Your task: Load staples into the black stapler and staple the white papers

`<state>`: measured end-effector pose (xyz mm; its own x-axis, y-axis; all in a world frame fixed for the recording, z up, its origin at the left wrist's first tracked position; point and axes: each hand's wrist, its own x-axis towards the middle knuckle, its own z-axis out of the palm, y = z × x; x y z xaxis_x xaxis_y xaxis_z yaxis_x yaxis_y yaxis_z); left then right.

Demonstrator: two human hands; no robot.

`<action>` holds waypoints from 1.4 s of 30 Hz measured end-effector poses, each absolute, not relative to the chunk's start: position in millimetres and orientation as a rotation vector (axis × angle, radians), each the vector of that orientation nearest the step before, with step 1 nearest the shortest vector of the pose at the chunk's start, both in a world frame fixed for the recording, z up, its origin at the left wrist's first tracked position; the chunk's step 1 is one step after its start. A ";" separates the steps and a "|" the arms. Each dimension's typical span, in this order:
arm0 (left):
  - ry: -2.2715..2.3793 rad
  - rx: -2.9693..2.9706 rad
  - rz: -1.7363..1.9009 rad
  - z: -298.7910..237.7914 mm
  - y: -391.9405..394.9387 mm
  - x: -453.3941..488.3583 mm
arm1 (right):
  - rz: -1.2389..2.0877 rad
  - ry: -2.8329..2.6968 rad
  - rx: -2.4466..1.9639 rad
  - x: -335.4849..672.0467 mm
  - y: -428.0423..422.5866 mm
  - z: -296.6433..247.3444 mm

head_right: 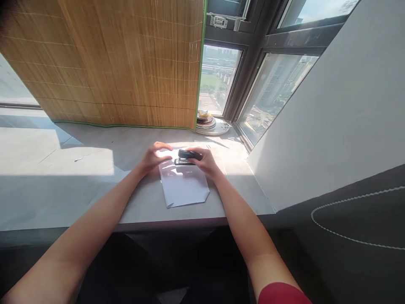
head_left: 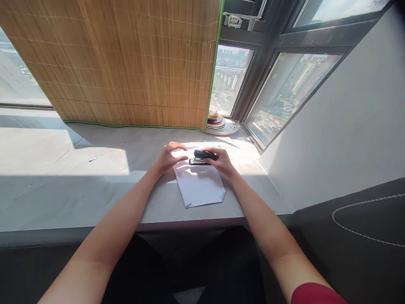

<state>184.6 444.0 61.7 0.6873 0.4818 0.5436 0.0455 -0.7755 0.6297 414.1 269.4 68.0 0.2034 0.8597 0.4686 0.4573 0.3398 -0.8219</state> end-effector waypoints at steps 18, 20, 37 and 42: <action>1.026 2.031 1.092 41.0 480.4 177.6 | 0.146 -1.261 -1.684 485.4 261.8 48.8; 1.037 1.989 1.112 42.0 481.3 178.3 | 0.217 -1.302 -1.651 481.5 261.4 49.6; 0.600 2.503 0.972 55.6 453.6 182.5 | 0.146 -1.702 -1.513 429.3 261.3 70.5; -0.033 2.648 0.588 56.3 433.2 187.0 | 0.081 -1.657 -1.533 422.0 265.3 68.2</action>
<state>187.0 433.2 56.3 0.9099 0.0675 0.4093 -0.1129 -0.9091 0.4010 422.0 265.3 68.2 0.1183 0.8417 0.5269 0.7860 0.2449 -0.5676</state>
